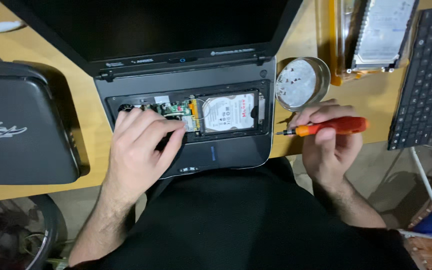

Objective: The person uses a screwdriver to remove screws from the back of a white laptop and places them in a small metal container. They then open the laptop, remove the keyboard, and proceed to unscrew and remove the hard drive from the internal bay.

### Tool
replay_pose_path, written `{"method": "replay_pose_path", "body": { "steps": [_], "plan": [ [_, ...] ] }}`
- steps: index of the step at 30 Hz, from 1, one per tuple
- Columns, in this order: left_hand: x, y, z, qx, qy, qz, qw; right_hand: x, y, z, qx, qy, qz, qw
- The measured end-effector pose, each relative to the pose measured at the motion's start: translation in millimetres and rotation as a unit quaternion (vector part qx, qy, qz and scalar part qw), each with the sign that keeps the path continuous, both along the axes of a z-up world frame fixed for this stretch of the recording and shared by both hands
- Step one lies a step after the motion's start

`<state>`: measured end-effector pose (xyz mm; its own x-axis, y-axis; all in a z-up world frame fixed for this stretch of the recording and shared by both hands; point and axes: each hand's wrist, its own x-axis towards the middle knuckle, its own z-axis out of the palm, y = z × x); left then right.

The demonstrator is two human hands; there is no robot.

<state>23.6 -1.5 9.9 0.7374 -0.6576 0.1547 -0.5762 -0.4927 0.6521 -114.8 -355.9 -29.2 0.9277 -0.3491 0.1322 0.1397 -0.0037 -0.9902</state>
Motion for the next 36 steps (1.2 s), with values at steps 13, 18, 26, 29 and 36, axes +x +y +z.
{"method": "replay_pose_path", "body": {
  "steps": [13,18,26,29,36],
  "plan": [
    [-0.4,2.4,1.1,0.003,-0.008,0.009,1.000,13.4,15.8,24.4,-0.158,0.017,0.086,0.983],
    [-1.2,6.5,-4.3,-0.004,-0.009,0.010,1.000,21.5,20.5,23.9,-0.145,0.036,0.120,0.981],
    [-2.2,3.8,-3.3,0.019,-0.022,0.013,0.999,34.2,27.2,19.8,-0.156,0.041,0.170,0.972],
    [-2.1,4.2,-3.6,0.025,-0.018,0.011,0.999,24.7,17.9,1.1,0.005,0.023,0.201,0.979],
    [-1.3,-1.9,0.3,0.024,-0.025,0.018,0.999,27.2,7.6,50.4,-0.326,0.258,0.190,0.889]
  ]
}}
